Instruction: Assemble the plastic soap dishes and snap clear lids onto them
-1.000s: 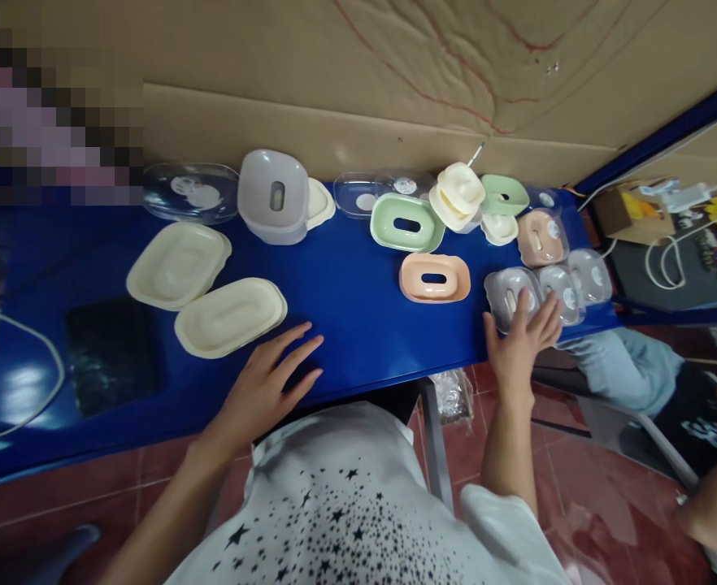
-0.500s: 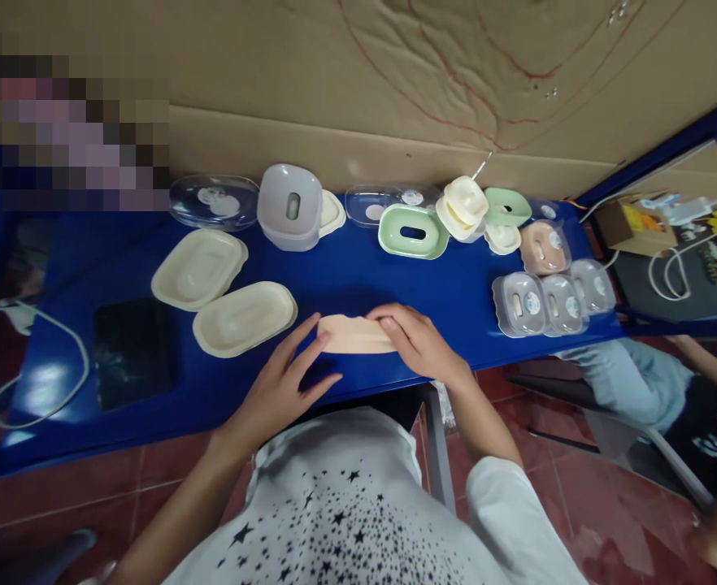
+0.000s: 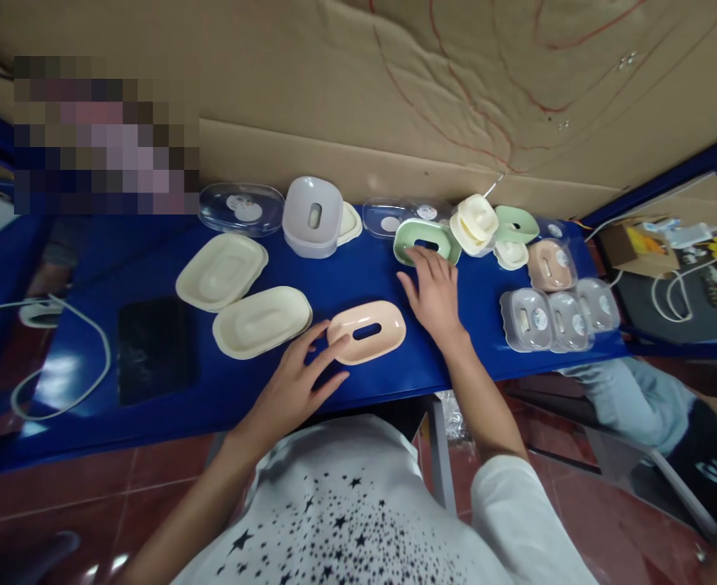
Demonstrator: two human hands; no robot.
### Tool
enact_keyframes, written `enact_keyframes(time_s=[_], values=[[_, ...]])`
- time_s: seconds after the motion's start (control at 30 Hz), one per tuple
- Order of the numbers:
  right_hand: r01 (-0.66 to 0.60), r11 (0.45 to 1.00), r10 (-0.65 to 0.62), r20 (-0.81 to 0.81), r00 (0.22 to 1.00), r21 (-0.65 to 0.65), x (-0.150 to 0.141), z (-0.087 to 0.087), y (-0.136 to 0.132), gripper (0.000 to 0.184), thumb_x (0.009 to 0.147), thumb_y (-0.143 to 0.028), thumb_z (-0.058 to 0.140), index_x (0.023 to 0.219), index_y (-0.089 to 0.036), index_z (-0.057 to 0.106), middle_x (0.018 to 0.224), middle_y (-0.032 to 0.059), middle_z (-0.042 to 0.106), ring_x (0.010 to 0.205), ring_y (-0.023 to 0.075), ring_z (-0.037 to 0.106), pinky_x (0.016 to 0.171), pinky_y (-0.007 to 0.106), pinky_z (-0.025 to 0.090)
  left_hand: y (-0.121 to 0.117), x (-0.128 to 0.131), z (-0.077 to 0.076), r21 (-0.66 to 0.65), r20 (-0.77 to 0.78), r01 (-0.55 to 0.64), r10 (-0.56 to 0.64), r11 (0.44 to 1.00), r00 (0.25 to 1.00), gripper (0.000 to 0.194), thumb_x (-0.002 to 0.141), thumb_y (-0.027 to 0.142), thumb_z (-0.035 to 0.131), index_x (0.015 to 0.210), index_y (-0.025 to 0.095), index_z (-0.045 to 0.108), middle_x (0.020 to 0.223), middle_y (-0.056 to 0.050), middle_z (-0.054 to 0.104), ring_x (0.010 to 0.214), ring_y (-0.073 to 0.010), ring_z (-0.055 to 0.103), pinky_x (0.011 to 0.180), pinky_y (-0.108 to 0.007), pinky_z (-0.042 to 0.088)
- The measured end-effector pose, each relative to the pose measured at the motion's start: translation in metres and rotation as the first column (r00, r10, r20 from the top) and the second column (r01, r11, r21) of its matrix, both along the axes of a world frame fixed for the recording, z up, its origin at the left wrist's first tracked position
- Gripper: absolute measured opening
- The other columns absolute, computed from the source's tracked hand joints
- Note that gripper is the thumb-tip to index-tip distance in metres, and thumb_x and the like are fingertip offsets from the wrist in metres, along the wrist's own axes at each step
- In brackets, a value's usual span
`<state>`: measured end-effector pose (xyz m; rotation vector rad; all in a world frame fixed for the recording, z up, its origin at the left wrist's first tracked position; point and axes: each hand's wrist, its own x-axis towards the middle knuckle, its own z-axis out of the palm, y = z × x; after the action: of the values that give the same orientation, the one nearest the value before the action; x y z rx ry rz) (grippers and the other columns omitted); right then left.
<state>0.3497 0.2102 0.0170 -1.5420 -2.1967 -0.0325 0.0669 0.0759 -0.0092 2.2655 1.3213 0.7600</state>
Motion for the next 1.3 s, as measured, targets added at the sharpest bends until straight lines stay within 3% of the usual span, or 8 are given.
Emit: enact_keyframes(time_s=[0.1,0.2,0.3,0.47,0.7,0.8,0.93,1.3], values=[[0.087,0.996,-0.087,0.138,0.987,0.012,0.017,-0.008,0.005,0.034,0.111,-0.037,0.052,0.134,-0.019,0.069,0.155,0.0164,0.063,0.144,0.0383,0.056,0.116,0.061,0.040,0.003,0.001,0.002,0.029,-0.052,0.053,-0.052,0.998,0.997,0.047,0.108,0.032,0.062,0.154,0.032,0.053,0.169,-0.017,0.041,0.150,-0.0387,0.053,0.118,-0.062,0.053],[0.101,0.995,-0.101,0.119,0.988,0.003,0.023,-0.011,0.005,0.024,0.110,-0.031,0.053,0.114,-0.021,0.074,0.146,0.0141,0.069,0.139,0.0345,0.061,0.116,0.058,0.038,0.003,0.001,0.001,0.060,-0.023,0.015,-0.013,0.998,1.000,0.039,0.107,0.030,0.065,0.144,0.027,0.057,0.167,-0.019,0.043,0.150,-0.0378,0.054,0.118,-0.060,0.054],[0.078,0.997,-0.077,0.074,0.994,-0.011,0.021,-0.010,-0.003,0.022,0.110,-0.033,0.054,0.108,-0.023,0.074,0.140,0.0118,0.074,0.137,0.0314,0.063,0.118,0.056,0.036,0.003,0.000,-0.001,0.103,0.034,-0.045,0.042,0.994,0.999,0.030,0.104,0.031,0.069,0.131,0.022,0.059,0.163,-0.021,0.046,0.151,-0.0383,0.052,0.119,-0.059,0.054],[0.034,0.998,-0.031,0.058,0.998,-0.050,0.019,-0.002,-0.032,0.025,0.113,-0.037,0.052,0.110,-0.024,0.074,0.134,0.0101,0.078,0.134,0.0300,0.067,0.120,0.056,0.033,0.003,-0.001,0.000,0.092,0.058,-0.051,0.046,0.994,0.997,0.029,0.101,0.034,0.074,0.124,0.022,0.061,0.161,-0.020,0.048,0.152,-0.0380,0.052,0.121,-0.059,0.052],[0.056,0.998,-0.054,-0.261,0.964,0.002,0.030,0.013,-0.053,0.024,0.114,-0.039,0.051,0.113,-0.025,0.071,0.121,0.0090,0.081,0.119,0.0253,0.075,0.105,0.044,0.052,0.005,0.000,-0.003,0.082,-0.012,0.008,-0.007,0.997,1.000,0.055,0.102,0.032,0.072,0.154,0.028,0.052,0.172,-0.022,0.036,0.156,-0.0436,0.044,0.118,-0.065,0.050],[0.007,1.000,-0.011,-0.220,0.975,-0.017,0.031,0.009,-0.050,0.024,0.112,-0.042,0.056,0.107,-0.025,0.072,0.119,0.0075,0.082,0.117,0.0261,0.076,0.104,0.044,0.052,0.004,0.000,-0.004,0.096,-0.026,0.028,-0.025,0.995,0.999,0.059,0.103,0.030,0.071,0.157,0.029,0.049,0.176,-0.022,0.028,0.159,-0.0450,0.039,0.120,-0.067,0.047],[-0.096,0.993,0.087,-0.129,0.988,-0.068,0.029,-0.002,-0.046,0.024,0.110,-0.043,0.061,0.102,-0.025,0.074,0.113,0.0057,0.083,0.111,0.0265,0.078,0.101,0.045,0.051,0.003,-0.001,-0.002,0.101,-0.016,0.022,-0.021,0.995,1.000,0.057,0.104,0.026,0.070,0.156,0.030,0.049,0.176,-0.021,0.028,0.159,-0.0437,0.040,0.120,-0.067,0.047],[-0.096,0.990,0.083,-0.127,0.988,-0.102,0.029,-0.003,-0.038,0.023,0.112,-0.038,0.056,0.111,-0.025,0.075,0.119,0.0068,0.083,0.128,0.0288,0.074,0.111,0.049,0.047,0.001,-0.001,0.005,0.146,-0.004,0.012,-0.011,0.989,1.000,0.027,0.104,0.021,0.066,0.130,0.022,0.064,0.166,-0.019,0.047,0.153,-0.0367,0.049,0.120,-0.059,0.049]])
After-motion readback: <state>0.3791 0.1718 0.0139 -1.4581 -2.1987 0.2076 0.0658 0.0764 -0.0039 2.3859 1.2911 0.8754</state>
